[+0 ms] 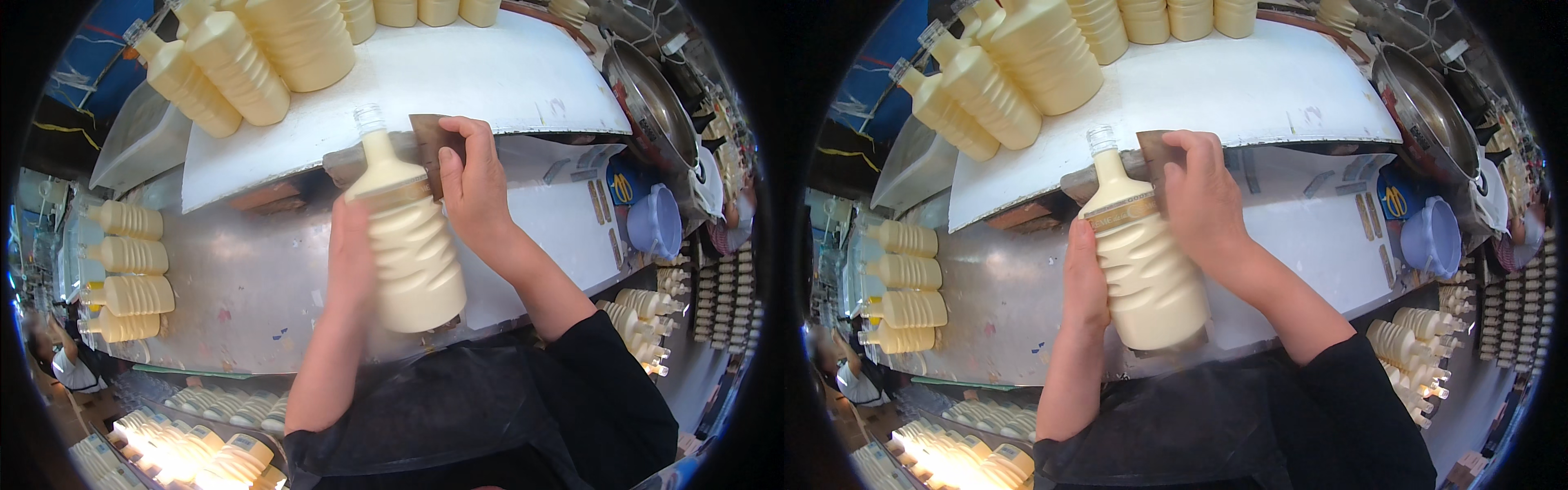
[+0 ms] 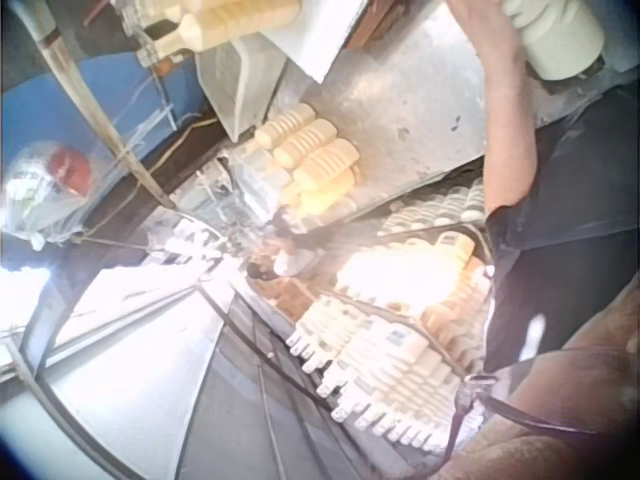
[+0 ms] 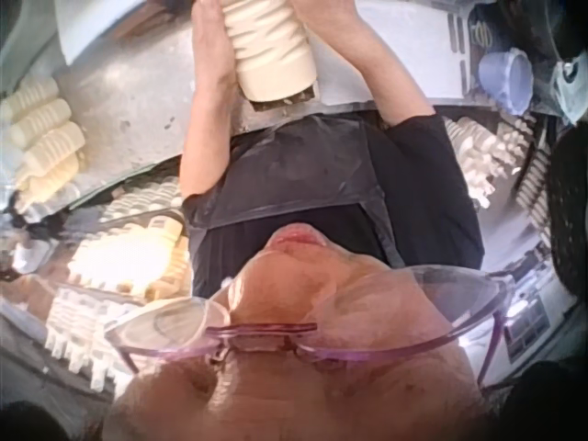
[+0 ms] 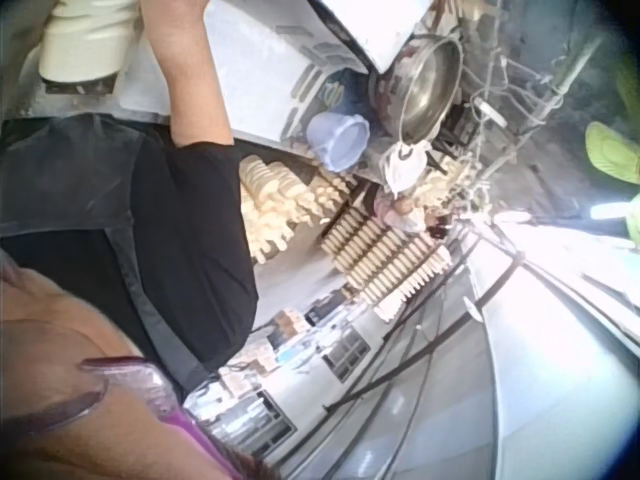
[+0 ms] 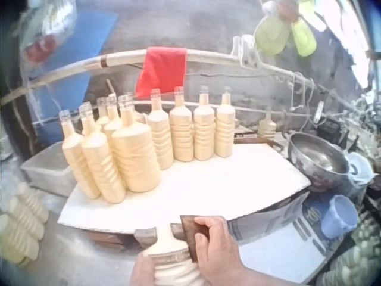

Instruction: The person applies adhesive labels to the necks and bodies of multiple plastic bottles. They smooth each label by hand, then place the finished bottles on a nearby shelf. The process repeats for several bottles in sequence.

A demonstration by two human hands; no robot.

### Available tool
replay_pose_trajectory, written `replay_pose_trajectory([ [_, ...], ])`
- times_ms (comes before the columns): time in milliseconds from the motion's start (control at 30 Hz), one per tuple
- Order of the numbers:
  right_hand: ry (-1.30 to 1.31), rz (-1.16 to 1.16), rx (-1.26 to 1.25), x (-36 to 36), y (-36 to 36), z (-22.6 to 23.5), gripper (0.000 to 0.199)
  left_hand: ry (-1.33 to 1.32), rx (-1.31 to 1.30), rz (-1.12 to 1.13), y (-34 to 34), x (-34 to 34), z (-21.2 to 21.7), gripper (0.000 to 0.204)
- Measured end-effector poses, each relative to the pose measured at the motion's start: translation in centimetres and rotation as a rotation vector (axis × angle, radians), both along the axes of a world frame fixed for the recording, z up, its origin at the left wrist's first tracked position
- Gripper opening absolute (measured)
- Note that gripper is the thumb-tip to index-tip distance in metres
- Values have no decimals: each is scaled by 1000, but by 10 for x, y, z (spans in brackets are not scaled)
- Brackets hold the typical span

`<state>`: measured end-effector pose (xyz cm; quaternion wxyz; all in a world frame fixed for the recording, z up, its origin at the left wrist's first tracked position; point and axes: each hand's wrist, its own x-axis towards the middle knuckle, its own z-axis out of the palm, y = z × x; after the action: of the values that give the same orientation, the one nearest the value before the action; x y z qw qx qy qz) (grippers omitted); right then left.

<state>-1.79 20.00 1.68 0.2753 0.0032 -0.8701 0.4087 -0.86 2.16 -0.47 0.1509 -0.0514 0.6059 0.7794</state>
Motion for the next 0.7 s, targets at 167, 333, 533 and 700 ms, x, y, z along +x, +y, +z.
replay_pose_trajectory([
  [167, 47, 10, -12, -4, 8, 2, 33, -86, 56, 3, -5, 0, -4, 47],
  [333, -59, 69, -265, -3, 2, 16, 33, -231, 316, -47, -5, 13, 13, 50],
  [533, -105, 77, -183, -6, -10, 26, 32, 42, -17, -201, -5, 16, 18, 91],
  [700, -179, 85, 38, -6, -39, 54, 27, 197, -315, -160, 8, 18, 32, 87],
])
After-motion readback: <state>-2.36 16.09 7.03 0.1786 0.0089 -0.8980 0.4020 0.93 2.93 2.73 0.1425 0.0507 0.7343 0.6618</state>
